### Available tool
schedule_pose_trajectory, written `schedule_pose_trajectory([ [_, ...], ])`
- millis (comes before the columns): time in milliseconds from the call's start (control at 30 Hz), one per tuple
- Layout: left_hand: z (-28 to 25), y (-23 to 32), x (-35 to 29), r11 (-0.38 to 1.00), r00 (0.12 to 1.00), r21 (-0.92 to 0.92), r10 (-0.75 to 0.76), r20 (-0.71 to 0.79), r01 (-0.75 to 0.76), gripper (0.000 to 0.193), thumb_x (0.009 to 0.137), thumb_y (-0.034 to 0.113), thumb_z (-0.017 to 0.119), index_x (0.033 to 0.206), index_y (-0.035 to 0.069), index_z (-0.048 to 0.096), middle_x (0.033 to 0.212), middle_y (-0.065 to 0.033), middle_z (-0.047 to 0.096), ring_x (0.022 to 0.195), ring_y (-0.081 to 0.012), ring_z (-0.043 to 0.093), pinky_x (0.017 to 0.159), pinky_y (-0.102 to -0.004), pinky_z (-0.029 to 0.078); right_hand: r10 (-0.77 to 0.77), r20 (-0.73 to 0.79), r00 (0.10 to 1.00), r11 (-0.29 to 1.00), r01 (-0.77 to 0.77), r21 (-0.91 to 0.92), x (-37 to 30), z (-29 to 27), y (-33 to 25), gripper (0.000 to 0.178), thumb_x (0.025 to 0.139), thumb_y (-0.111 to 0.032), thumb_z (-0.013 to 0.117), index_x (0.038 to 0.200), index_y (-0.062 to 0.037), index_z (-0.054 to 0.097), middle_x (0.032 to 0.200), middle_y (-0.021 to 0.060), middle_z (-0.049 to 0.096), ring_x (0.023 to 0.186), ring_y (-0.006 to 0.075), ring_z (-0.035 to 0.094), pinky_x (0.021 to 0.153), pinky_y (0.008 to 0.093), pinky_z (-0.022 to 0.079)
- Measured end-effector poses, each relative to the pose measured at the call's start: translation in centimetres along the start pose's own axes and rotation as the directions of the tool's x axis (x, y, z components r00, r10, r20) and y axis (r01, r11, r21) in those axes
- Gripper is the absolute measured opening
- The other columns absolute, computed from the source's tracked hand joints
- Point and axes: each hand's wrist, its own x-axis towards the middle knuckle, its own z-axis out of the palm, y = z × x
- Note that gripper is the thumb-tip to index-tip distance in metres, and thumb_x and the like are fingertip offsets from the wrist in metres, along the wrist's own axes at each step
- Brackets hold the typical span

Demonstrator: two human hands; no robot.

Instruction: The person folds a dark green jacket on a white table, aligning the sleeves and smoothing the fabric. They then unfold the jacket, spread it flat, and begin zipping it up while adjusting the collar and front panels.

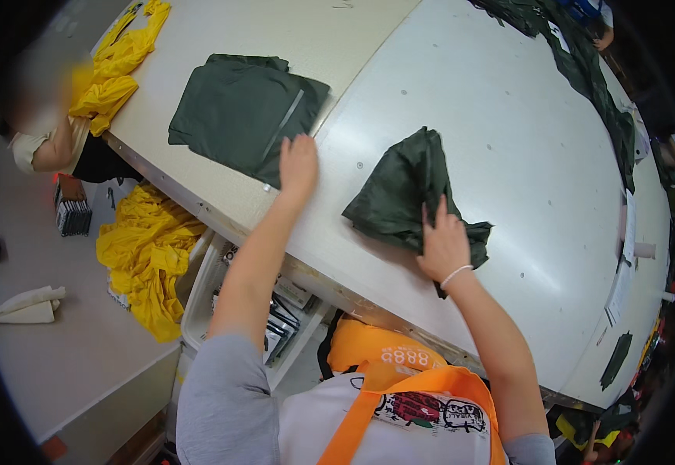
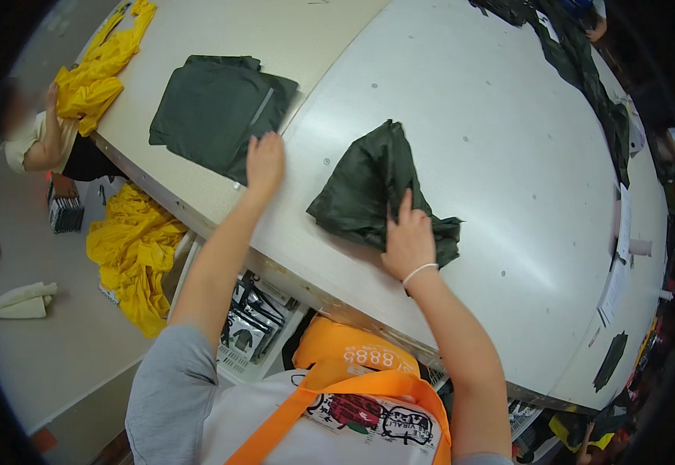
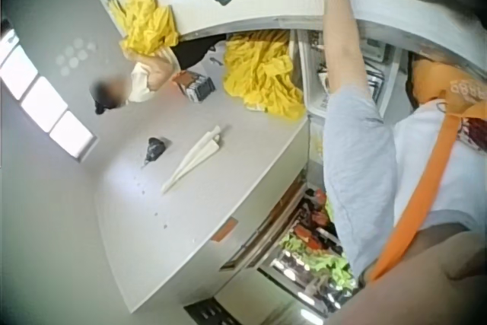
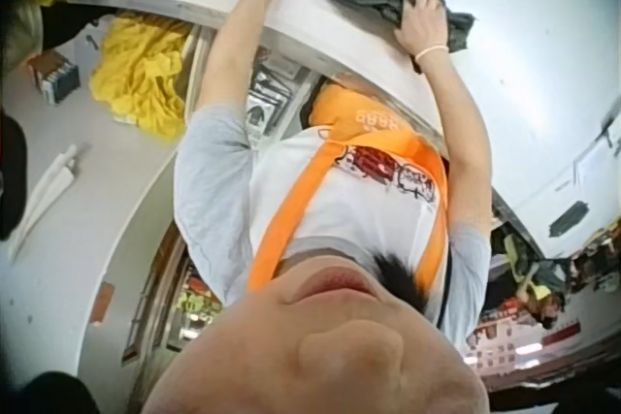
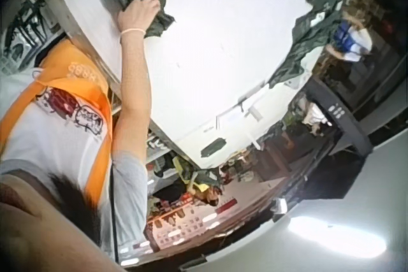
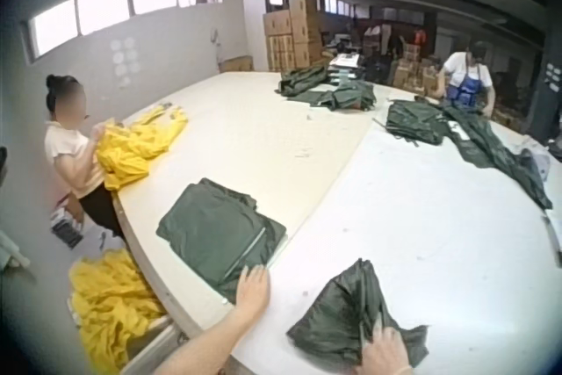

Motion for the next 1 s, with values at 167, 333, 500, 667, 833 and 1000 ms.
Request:
schedule_pose_trajectory([
  [167, -3.8, 3.5, -3.4, 0.960, 0.982, -0.249, -0.158, -0.103, 0.128, 0.054, 0.088, 0.027, 0.054, 0.136, 0.005, 0.042, 0.143, -0.0121, 0.040, 0.134, -0.0275, 0.033, 0.110, -0.0494, 0.020, 0.292, 0.235, 0.927, 0.676, -0.374, 0.635, -8.7, -1.1, 6.9, 0.068, 0.078, -0.030, 0.067, 0.132, 0.0032, 0.042, 0.134, 0.0242, 0.042, 0.114, 0.0362, 0.052, 0.098, 0.0404, 0.040],
  [333, -3.8, 10.9, -7.1, 0.918, 0.989, -0.384, 0.133, 0.063, -0.099, 0.065, 0.087, 0.038, 0.055, 0.141, 0.007, 0.036, 0.150, -0.0134, 0.027, 0.139, -0.0302, 0.024, 0.111, -0.0517, 0.016, 0.491, 0.243, 0.837, 0.031, -0.296, 0.955, -21.0, 4.8, 9.6, 0.048, 0.085, -0.024, 0.061, 0.119, 0.0079, 0.051, 0.117, 0.0179, 0.058, 0.107, 0.0252, 0.055, 0.093, 0.0330, 0.041],
  [500, -8.5, 26.8, -16.6, 0.621, 0.885, -0.717, 0.466, 0.015, -0.315, 0.055, 0.085, 0.030, 0.060, 0.132, 0.006, 0.046, 0.146, -0.0135, 0.034, 0.135, -0.0292, 0.030, 0.109, -0.0487, 0.022, 0.693, 0.099, 0.714, 0.144, -0.272, 0.951, -28.4, 6.7, 9.1, 0.048, 0.081, -0.015, 0.066, 0.120, 0.0064, 0.049, 0.114, 0.0174, 0.059, 0.105, 0.0282, 0.055, 0.094, 0.0338, 0.040],
  [667, -10.3, 32.0, -18.2, 0.633, 0.937, -0.712, 0.336, -0.100, -0.303, 0.041, 0.079, 0.013, 0.067, 0.117, 0.006, 0.057, 0.119, -0.0092, 0.052, 0.102, -0.0284, 0.050, 0.085, -0.0393, 0.036, 0.764, 0.090, 0.639, 0.163, -0.326, 0.931, -33.4, 7.8, 8.8, 0.054, 0.077, -0.014, 0.070, 0.121, 0.0054, 0.046, 0.114, 0.0200, 0.057, 0.104, 0.0315, 0.055, 0.092, 0.0355, 0.042],
  [833, -9.6, 32.3, -17.4, 0.589, 0.881, -0.692, 0.449, -0.150, -0.418, 0.022, 0.075, 0.023, 0.071, 0.093, 0.013, 0.064, 0.093, -0.0004, 0.056, 0.086, -0.0210, 0.054, 0.071, -0.0353, 0.039, 0.734, 0.059, 0.677, 0.201, -0.299, 0.933, -35.8, 8.2, 8.1, 0.052, 0.075, -0.015, 0.071, 0.120, 0.0033, 0.052, 0.117, 0.0210, 0.055, 0.107, 0.0360, 0.054, 0.092, 0.0364, 0.042],
  [1000, -7.8, 33.2, -15.8, 0.434, 0.879, -0.824, 0.453, -0.149, -0.364, 0.014, 0.080, 0.019, 0.068, 0.086, 0.006, 0.066, 0.079, -0.0059, 0.061, 0.073, -0.0247, 0.059, 0.063, -0.0346, 0.046, 0.656, -0.039, 0.754, 0.435, -0.336, 0.835, -37.1, 6.2, 6.8, 0.058, 0.073, -0.023, 0.073, 0.123, -0.0036, 0.053, 0.122, 0.0211, 0.050, 0.107, 0.0389, 0.053, 0.091, 0.0386, 0.044],
])
